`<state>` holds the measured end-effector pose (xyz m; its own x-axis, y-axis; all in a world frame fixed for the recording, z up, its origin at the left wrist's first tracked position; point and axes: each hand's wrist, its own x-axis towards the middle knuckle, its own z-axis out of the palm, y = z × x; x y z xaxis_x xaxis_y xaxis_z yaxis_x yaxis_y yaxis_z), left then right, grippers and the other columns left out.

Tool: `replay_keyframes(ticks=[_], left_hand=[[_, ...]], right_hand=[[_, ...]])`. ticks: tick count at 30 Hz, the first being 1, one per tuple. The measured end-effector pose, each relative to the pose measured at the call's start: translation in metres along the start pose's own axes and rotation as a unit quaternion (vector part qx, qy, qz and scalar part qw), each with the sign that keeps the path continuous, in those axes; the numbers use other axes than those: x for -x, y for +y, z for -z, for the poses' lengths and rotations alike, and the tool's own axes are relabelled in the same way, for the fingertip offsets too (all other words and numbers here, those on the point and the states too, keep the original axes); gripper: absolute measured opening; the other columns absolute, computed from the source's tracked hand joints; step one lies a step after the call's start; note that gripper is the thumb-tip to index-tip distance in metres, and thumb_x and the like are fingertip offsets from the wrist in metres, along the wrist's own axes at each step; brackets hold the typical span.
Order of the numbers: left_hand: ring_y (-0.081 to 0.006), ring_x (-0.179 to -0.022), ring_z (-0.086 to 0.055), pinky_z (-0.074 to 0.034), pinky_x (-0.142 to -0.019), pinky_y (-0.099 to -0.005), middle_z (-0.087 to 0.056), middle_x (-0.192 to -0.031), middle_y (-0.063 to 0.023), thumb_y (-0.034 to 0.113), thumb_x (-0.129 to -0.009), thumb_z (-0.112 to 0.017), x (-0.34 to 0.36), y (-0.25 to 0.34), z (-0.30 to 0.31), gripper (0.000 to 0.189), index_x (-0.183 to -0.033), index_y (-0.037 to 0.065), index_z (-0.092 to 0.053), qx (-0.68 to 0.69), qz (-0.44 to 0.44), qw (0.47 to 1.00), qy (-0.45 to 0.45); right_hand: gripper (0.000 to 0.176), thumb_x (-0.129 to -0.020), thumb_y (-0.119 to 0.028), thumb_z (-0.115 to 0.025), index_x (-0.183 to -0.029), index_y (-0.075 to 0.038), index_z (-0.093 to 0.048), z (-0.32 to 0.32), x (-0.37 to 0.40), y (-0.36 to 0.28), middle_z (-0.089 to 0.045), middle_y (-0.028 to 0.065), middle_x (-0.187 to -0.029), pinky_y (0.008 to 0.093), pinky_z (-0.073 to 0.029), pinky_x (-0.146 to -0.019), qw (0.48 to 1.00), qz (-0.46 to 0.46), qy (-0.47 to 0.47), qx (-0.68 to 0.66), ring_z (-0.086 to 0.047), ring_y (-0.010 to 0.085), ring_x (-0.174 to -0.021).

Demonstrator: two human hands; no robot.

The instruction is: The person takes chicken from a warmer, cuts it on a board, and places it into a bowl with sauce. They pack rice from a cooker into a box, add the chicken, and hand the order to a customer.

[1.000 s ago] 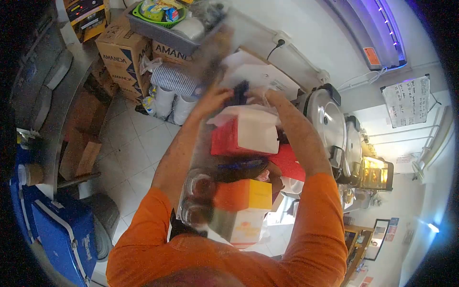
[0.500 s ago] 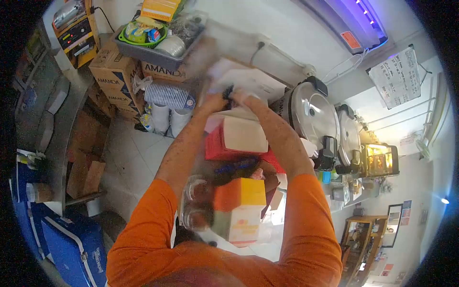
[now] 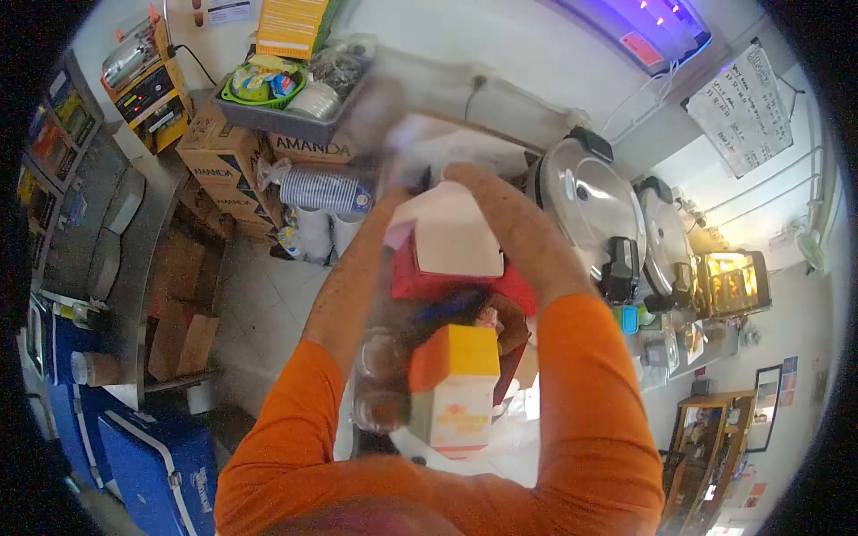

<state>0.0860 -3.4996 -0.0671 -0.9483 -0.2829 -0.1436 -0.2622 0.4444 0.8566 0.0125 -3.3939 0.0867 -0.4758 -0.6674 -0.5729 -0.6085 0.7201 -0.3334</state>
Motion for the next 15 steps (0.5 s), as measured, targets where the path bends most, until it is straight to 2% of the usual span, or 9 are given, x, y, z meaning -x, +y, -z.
replay_keyframes(ticks=[5,7,10,11,14,15], left_hand=[[-0.0327,-0.094,-0.066,-0.051,-0.084,-0.0373,-0.068,-0.099,-0.022,0.035,-0.066,-0.077,0.009,-0.001,0.003,0.047,-0.097,0.0,-0.07,0.031,-0.023,0.999,-0.027],[-0.0306,-0.09,-0.068,-0.051,-0.081,-0.0365,-0.069,-0.094,-0.0214,0.03,-0.066,-0.077,-0.015,-0.03,-0.027,0.044,-0.097,0.0,-0.071,0.117,-0.002,0.993,0.027],[-0.0312,-0.089,-0.068,-0.051,-0.08,-0.0376,-0.069,-0.093,-0.0226,0.026,-0.068,-0.076,0.024,0.006,0.002,0.04,-0.097,-0.001,-0.07,0.102,-0.027,0.994,0.008],[-0.0336,-0.089,-0.067,-0.051,-0.08,-0.0388,-0.067,-0.094,-0.0254,0.024,-0.071,-0.073,0.044,0.026,0.015,0.039,-0.096,-0.005,-0.069,0.114,-0.011,0.993,-0.005],[-0.0377,-0.089,-0.066,-0.051,-0.082,-0.0412,-0.066,-0.092,-0.0277,0.023,-0.074,-0.07,0.036,0.019,0.002,0.037,-0.093,-0.008,-0.067,0.069,0.006,0.997,0.032],[-0.0377,-0.089,-0.066,-0.051,-0.082,-0.0412,-0.066,-0.092,-0.0277,0.023,-0.074,-0.07,0.032,0.018,-0.001,0.037,-0.093,-0.008,-0.067,0.068,0.003,0.997,0.043]], right_hand=[[0.025,-0.085,-0.025,-0.054,-0.102,-0.01,-0.065,-0.005,0.001,-0.006,-0.066,0.0153,-0.1,0.0385,-0.051,-0.079,0.989,0.042,-0.028,0.137,-0.065,0.0269,-0.095],[0.026,-0.084,-0.025,-0.054,-0.103,-0.011,-0.065,-0.007,0.002,-0.008,-0.066,0.0151,-0.101,0.0389,-0.051,-0.079,0.977,0.068,-0.034,0.2,-0.064,0.0272,-0.096],[0.027,-0.084,-0.026,-0.055,-0.105,-0.012,-0.065,-0.011,0.001,-0.008,-0.066,0.0147,-0.103,0.0396,-0.051,-0.08,0.951,0.106,-0.051,0.285,-0.064,0.0276,-0.097],[0.027,-0.084,-0.026,-0.055,-0.105,-0.012,-0.065,-0.012,0.0,-0.007,-0.066,0.0146,-0.103,0.0398,-0.051,-0.081,0.941,0.118,-0.059,0.311,-0.064,0.0278,-0.097],[0.028,-0.084,-0.026,-0.055,-0.107,-0.013,-0.065,-0.017,-0.001,-0.007,-0.066,0.0143,-0.105,0.0405,-0.051,-0.082,0.901,0.15,-0.066,0.403,-0.064,0.0283,-0.098],[0.035,-0.083,-0.026,-0.056,-0.116,-0.019,-0.063,-0.05,-0.101,0.107,-0.066,0.0091,-0.111,0.0424,-0.05,-0.088,0.883,0.207,-0.004,0.421,-0.063,0.0308,-0.101]])
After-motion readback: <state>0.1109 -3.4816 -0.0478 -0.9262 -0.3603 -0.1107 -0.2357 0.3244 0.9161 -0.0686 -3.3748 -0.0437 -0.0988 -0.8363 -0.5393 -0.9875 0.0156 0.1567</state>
